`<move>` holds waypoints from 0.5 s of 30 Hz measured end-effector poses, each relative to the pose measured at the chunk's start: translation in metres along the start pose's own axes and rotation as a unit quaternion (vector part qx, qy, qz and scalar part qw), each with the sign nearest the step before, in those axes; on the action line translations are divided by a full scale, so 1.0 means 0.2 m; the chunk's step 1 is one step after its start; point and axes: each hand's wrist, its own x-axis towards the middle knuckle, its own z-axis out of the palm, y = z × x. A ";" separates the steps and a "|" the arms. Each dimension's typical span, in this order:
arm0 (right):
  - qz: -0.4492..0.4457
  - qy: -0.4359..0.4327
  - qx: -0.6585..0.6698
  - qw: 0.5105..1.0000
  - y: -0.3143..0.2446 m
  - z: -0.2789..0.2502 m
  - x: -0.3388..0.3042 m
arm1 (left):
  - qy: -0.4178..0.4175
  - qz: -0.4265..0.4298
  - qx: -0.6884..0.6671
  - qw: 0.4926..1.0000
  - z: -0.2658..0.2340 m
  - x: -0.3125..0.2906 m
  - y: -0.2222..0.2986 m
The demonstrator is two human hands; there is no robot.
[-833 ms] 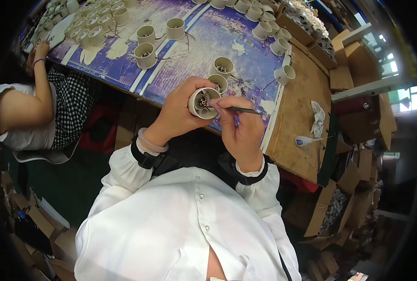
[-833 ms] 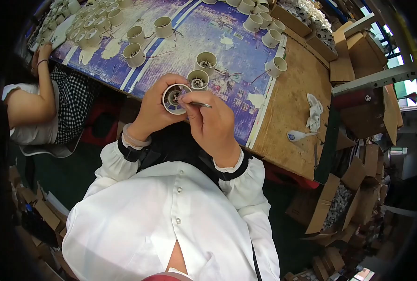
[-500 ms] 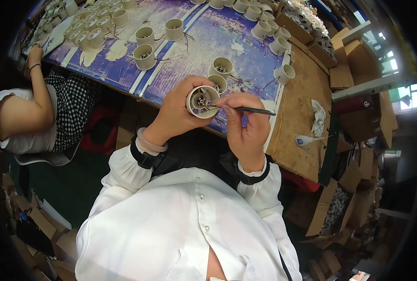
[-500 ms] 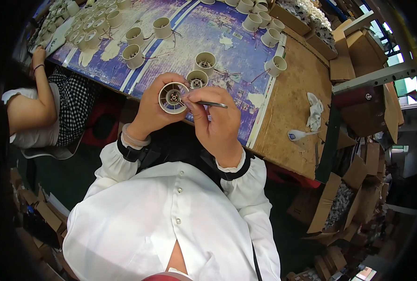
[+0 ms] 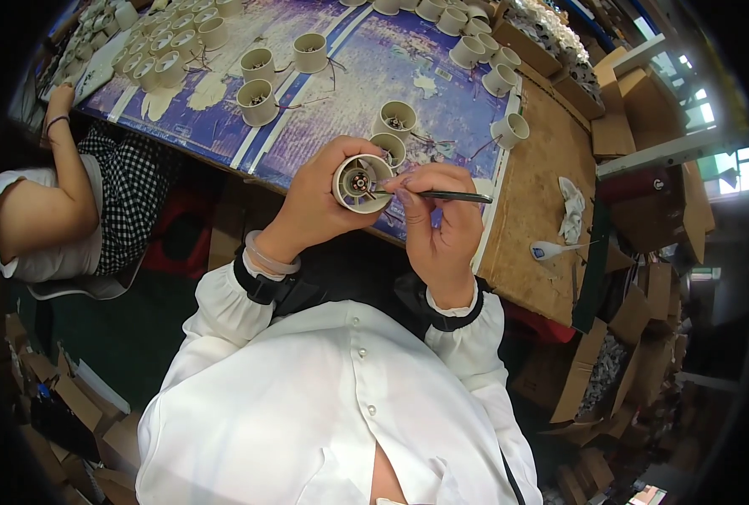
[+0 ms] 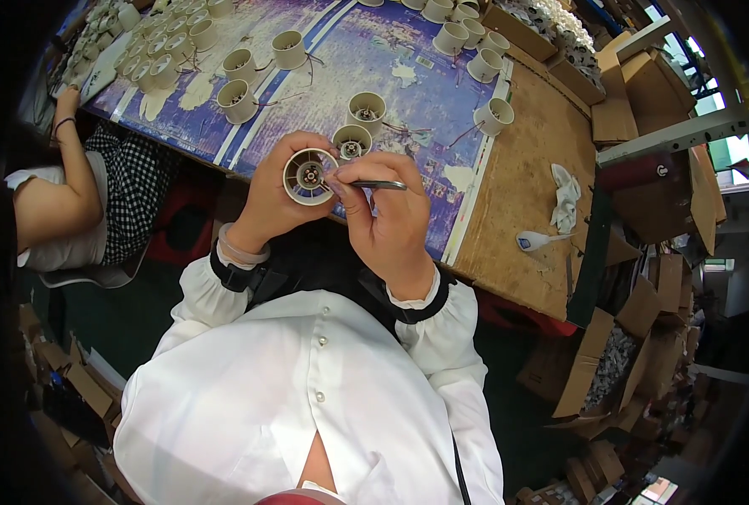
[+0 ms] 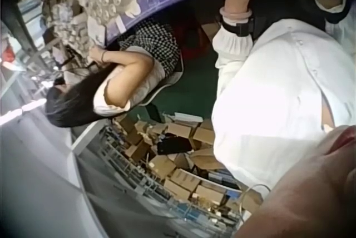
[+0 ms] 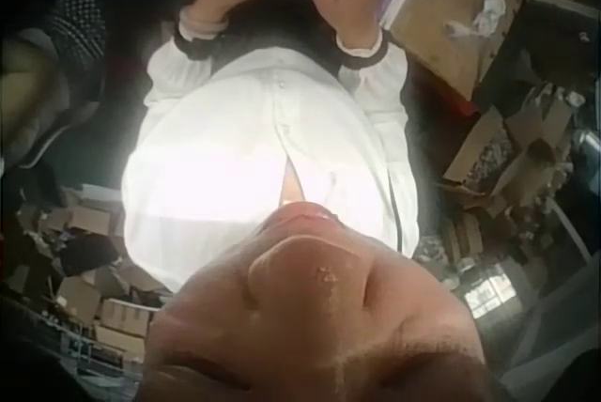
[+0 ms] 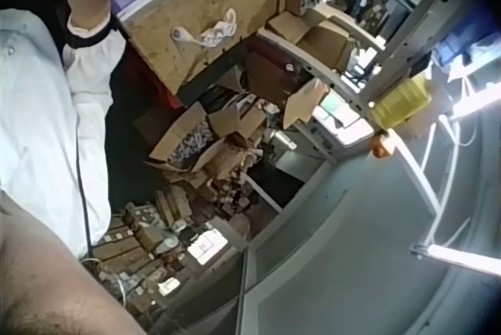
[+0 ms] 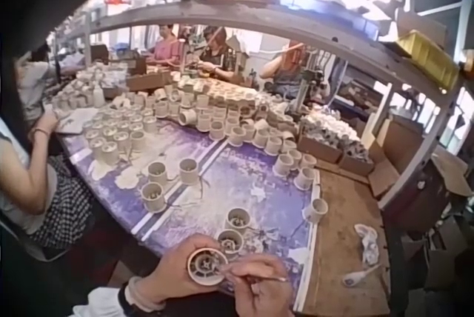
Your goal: The person applies glue to the interior of a plastic housing using a squeeze bottle, then sets it down. They pick up another housing, thread wires through a hole, and press a motor into place.
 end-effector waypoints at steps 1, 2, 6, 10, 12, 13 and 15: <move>-0.003 -0.001 -0.007 1.000 0.00 0.00 0.00 | -0.006 0.000 0.009 1.000 0.00 0.00 0.00; -0.005 -0.002 -0.014 1.000 0.00 0.00 0.00 | -0.012 0.001 0.018 1.000 -0.01 0.00 0.00; -0.027 -0.019 -0.026 0.999 0.02 -0.01 0.01 | -0.014 -0.013 0.003 1.000 0.00 0.00 -0.01; -0.016 -0.014 -0.022 1.000 0.01 0.00 0.01 | -0.015 -0.012 0.008 1.000 -0.01 0.00 0.00; -0.023 -0.016 -0.031 0.999 0.02 0.01 0.00 | -0.009 -0.003 0.010 1.000 0.00 0.00 -0.01; -0.030 -0.019 -0.041 0.999 0.02 0.01 0.00 | -0.003 0.007 0.013 1.000 0.00 -0.01 -0.02; -0.036 -0.021 -0.050 0.998 0.02 0.01 0.00 | 0.003 0.017 0.015 1.000 0.00 -0.01 -0.03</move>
